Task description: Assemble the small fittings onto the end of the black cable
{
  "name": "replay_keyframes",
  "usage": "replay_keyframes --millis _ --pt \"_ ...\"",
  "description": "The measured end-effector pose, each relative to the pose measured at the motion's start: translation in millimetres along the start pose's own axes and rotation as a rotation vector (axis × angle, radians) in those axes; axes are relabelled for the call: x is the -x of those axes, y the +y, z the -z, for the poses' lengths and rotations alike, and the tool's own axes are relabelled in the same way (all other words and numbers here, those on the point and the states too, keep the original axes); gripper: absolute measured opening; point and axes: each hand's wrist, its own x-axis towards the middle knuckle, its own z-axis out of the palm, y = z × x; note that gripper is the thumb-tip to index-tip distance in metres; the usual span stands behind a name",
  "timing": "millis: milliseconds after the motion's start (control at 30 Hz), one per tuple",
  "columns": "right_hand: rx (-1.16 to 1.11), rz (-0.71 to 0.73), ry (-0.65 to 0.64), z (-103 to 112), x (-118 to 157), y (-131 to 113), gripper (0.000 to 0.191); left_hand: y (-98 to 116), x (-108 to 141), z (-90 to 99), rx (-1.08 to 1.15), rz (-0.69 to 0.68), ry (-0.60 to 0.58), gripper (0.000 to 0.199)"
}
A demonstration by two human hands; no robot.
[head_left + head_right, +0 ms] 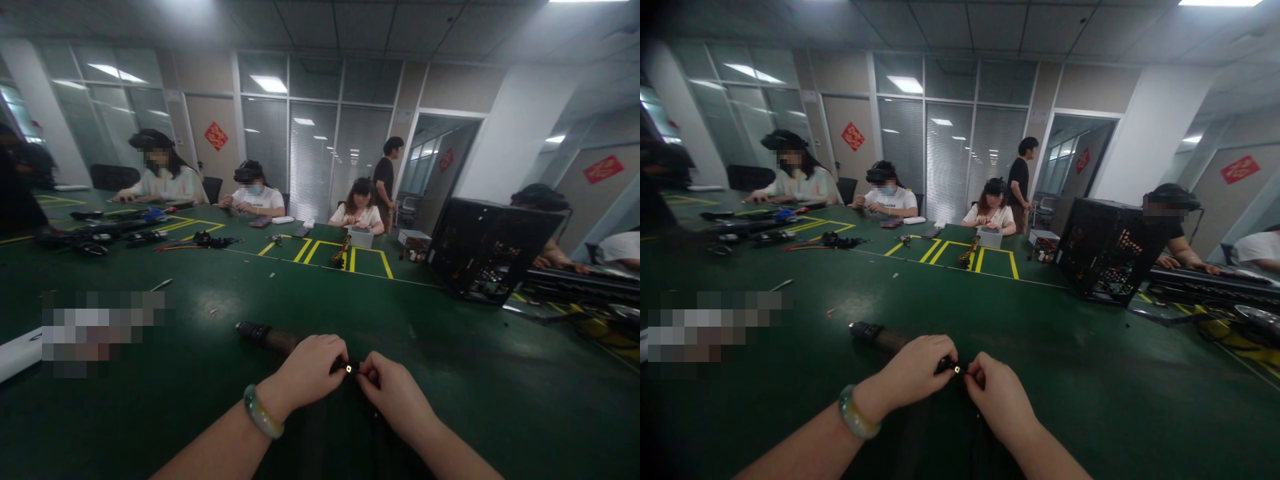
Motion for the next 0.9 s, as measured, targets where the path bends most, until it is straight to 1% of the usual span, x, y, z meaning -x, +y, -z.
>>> replay_keyframes --millis 167,333,400,500,633,900 --pt "-0.007 -0.008 -0.007 -1.0 0.4 1.3 0.003 -1.5 -2.0 -0.4 0.028 -0.071 0.005 0.005" --pt "-0.001 -0.004 -0.018 0.0 0.2 -0.4 0.004 0.2 -2.7 1.4 0.001 -0.140 0.020 0.003" --pt "0.012 0.002 -0.004 0.1 -0.3 -0.6 0.003 1.5 -2.5 2.5 -0.009 -0.175 0.021 0.006" --pt "0.023 0.013 0.016 -0.7 -1.1 0.4 0.002 3.3 -1.4 3.8 -0.016 -0.211 0.025 0.014" --pt "0.011 0.010 0.007 -1.7 -0.9 2.1 0.003 5.6 0.2 4.1 -0.024 -0.206 0.031 0.023" --pt "0.023 0.014 -0.002 -0.4 -0.3 1.3 0.002 4.4 -1.3 4.9 0.004 -0.196 0.017 0.019"
